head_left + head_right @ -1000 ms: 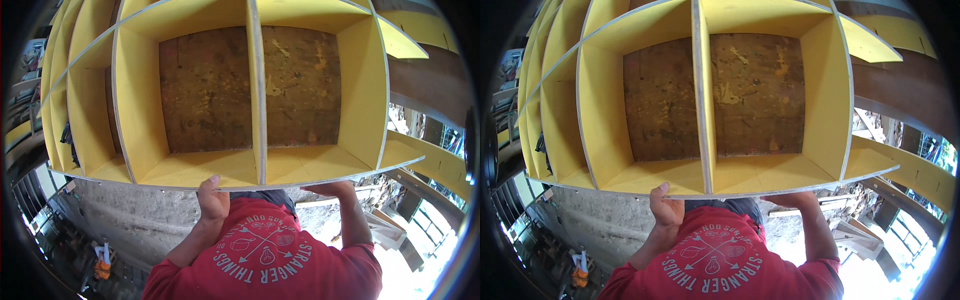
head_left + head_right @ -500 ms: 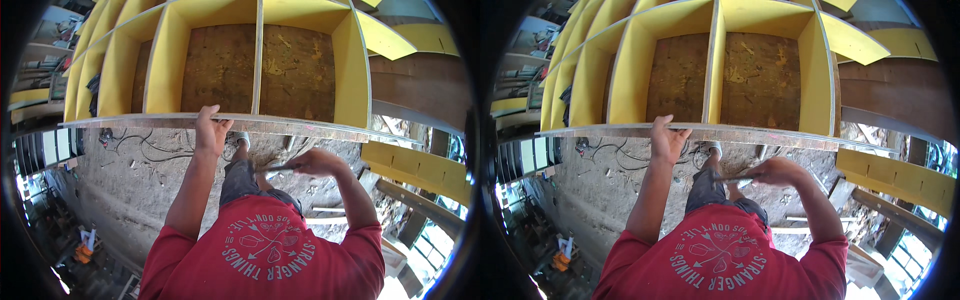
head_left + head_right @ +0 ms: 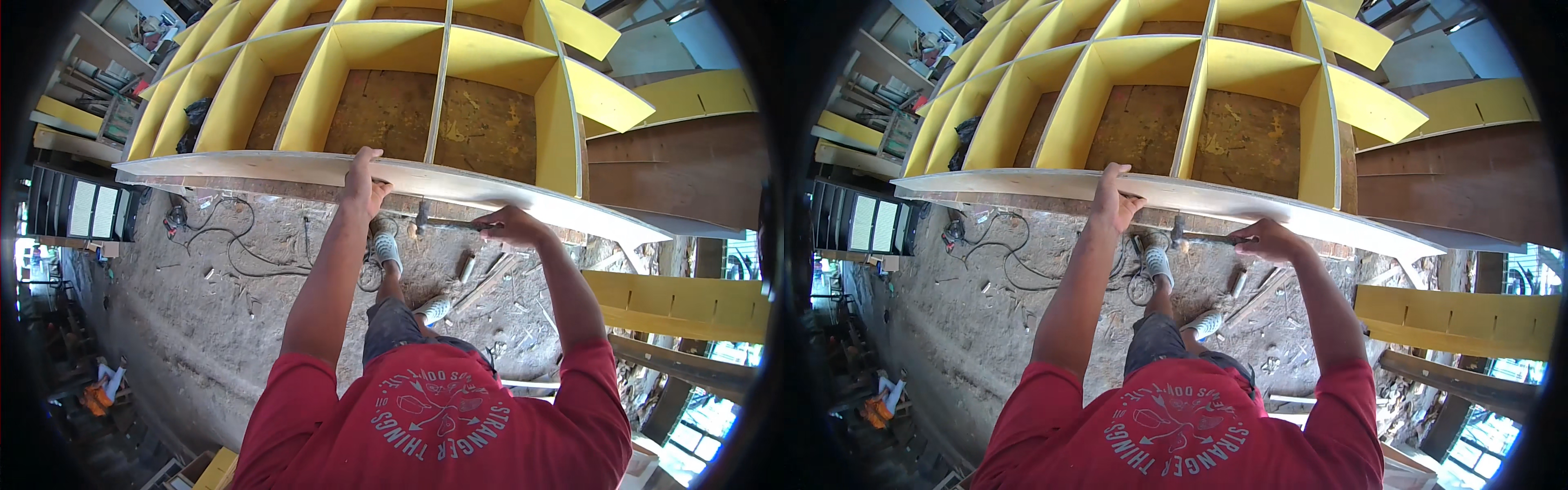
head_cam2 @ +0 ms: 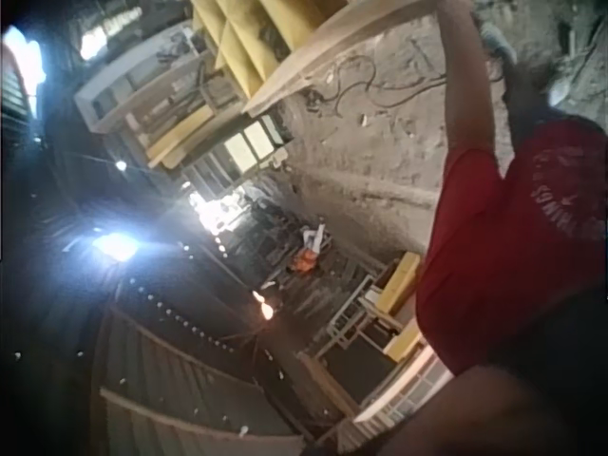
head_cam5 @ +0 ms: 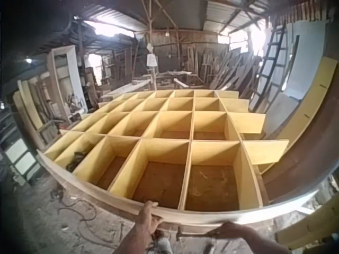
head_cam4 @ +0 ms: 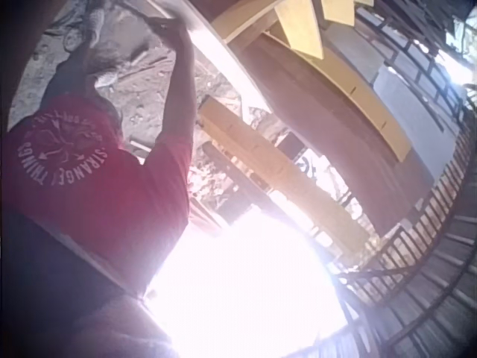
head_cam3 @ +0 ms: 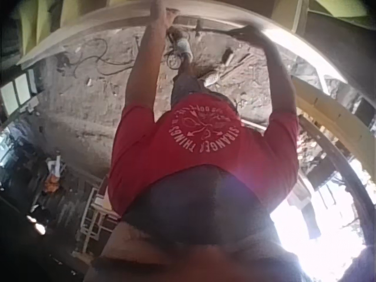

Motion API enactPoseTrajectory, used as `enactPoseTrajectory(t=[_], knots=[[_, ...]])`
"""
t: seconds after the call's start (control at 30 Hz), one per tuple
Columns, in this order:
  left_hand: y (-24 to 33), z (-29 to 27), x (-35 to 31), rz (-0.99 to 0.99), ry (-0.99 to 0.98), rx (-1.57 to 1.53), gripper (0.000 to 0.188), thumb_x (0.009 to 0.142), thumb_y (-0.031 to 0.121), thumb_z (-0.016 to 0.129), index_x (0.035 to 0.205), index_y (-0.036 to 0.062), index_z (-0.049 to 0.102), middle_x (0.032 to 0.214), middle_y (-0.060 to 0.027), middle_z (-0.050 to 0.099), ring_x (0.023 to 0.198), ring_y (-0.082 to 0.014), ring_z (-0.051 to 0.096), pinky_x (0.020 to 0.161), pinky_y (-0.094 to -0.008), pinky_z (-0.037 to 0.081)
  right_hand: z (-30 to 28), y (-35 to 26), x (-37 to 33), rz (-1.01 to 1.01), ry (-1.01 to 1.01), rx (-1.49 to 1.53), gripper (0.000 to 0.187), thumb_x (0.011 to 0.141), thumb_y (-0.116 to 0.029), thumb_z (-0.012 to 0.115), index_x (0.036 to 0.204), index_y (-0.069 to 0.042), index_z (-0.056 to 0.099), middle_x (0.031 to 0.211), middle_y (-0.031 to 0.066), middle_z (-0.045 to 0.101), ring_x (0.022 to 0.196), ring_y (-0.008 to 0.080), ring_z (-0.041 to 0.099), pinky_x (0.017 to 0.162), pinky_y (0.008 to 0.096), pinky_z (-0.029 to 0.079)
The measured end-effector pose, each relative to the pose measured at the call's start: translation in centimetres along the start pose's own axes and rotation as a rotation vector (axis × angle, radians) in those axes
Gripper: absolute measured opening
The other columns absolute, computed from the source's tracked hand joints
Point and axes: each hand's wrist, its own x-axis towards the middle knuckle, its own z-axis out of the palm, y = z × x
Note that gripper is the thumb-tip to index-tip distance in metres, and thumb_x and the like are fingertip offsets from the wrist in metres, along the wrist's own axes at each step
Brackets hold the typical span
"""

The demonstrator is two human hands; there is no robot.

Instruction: The person hammers nails into a wooden board to secure it to the edge of a large yellow grid of shelving compartments, using a hammer by hand. They hold each nail in position and strike it multiple times, moving across the grid to attach the board at several points.

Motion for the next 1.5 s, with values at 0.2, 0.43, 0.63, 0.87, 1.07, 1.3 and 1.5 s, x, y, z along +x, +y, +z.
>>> enactPoseTrajectory(t=[0.2, 0.43, 0.63, 0.87, 1.07, 1.3, 1.5], knots=[[0.1, -0.3, 0.2, -0.006, 0.024, 0.021, 0.061, 0.084, 0.037, 0.077, 0.129, 0.0069, 0.049, 0.129, -0.0191, 0.052, 0.118, -0.0366, 0.058, 0.108, -0.06, 0.045, 2.9, -3.6, -3.0, -0.156, -0.478, -0.248, 0.044, 0.101, -0.043, 0.072, 0.139, -0.022, 0.072, 0.115, 0.0074, 0.081, 0.098, 0.0229, 0.075, 0.087, 0.04, 0.06], [0.4, -0.4, 0.3, 0.022, -0.039, 0.043, 0.066, 0.084, 0.038, 0.077, 0.133, 0.0066, 0.047, 0.134, -0.02, 0.049, 0.123, -0.0388, 0.055, 0.114, -0.0599, 0.041, 3.3, 0.1, -1.3, -0.027, -0.013, -0.086, 0.05, 0.101, -0.049, 0.069, 0.141, -0.019, 0.07, 0.123, 0.0122, 0.078, 0.111, 0.027, 0.075, 0.103, 0.041, 0.056], [0.5, 0.0, 0.1, -0.021, -0.025, 0.01, 0.065, 0.086, 0.036, 0.076, 0.135, 0.0052, 0.046, 0.135, -0.0215, 0.049, 0.121, -0.0387, 0.057, 0.114, -0.0596, 0.041, 1.6, -1.8, -1.4, -0.149, -0.211, -0.146, 0.048, 0.101, -0.05, 0.07, 0.139, -0.021, 0.071, 0.118, 0.0105, 0.08, 0.105, 0.0254, 0.076, 0.096, 0.0447, 0.058], [0.1, -0.8, -0.1, 0.0, -0.015, 0.004, 0.065, 0.086, 0.036, 0.076, 0.134, 0.0045, 0.045, 0.134, -0.0196, 0.05, 0.124, -0.0389, 0.056, 0.113, -0.0583, 0.043, 2.8, -2.4, -1.8, -0.137, -0.468, -0.21, 0.044, 0.104, -0.039, 0.067, 0.144, -0.021, 0.067, 0.111, 0.0081, 0.081, 0.096, 0.0219, 0.075, 0.09, 0.0412, 0.058], [0.3, -0.7, 0.5, -0.015, 0.003, 0.002, 0.06, 0.085, 0.034, 0.077, 0.13, 0.0073, 0.047, 0.131, -0.0176, 0.05, 0.122, -0.0368, 0.057, 0.112, -0.0574, 0.044, 3.0, -1.3, 0.4, 0.037, -0.016, -0.115, 0.046, 0.103, -0.037, 0.069, 0.145, -0.018, 0.067, 0.11, 0.0131, 0.081, 0.093, 0.0221, 0.075, 0.088, 0.0407, 0.06], [0.3, 0.2, -0.4, -0.038, -0.018, -0.01, 0.06, 0.086, 0.034, 0.078, 0.131, 0.0084, 0.046, 0.134, -0.0123, 0.047, 0.125, -0.0331, 0.054, 0.118, -0.0553, 0.038, 1.3, 0.5, 1.2, 0.169, -0.036, -0.077, 0.045, 0.106, -0.039, 0.064, 0.147, -0.021, 0.064, 0.114, 0.0116, 0.08, 0.102, 0.0276, 0.075, 0.099, 0.0404, 0.056], [0.4, -0.7, -0.9, -0.045, -0.047, 0.037, 0.081, 0.091, 0.044, 0.078, 0.149, 0.0017, 0.04, 0.149, -0.0155, 0.043, 0.137, -0.0346, 0.049, 0.121, -0.0522, 0.035, 1.8, -2.1, 0.0, 0.123, -0.045, -0.04, 0.049, 0.105, -0.036, 0.067, 0.153, -0.028, 0.059, 0.116, 0.0124, 0.079, 0.102, 0.0265, 0.074, 0.099, 0.0425, 0.054]])
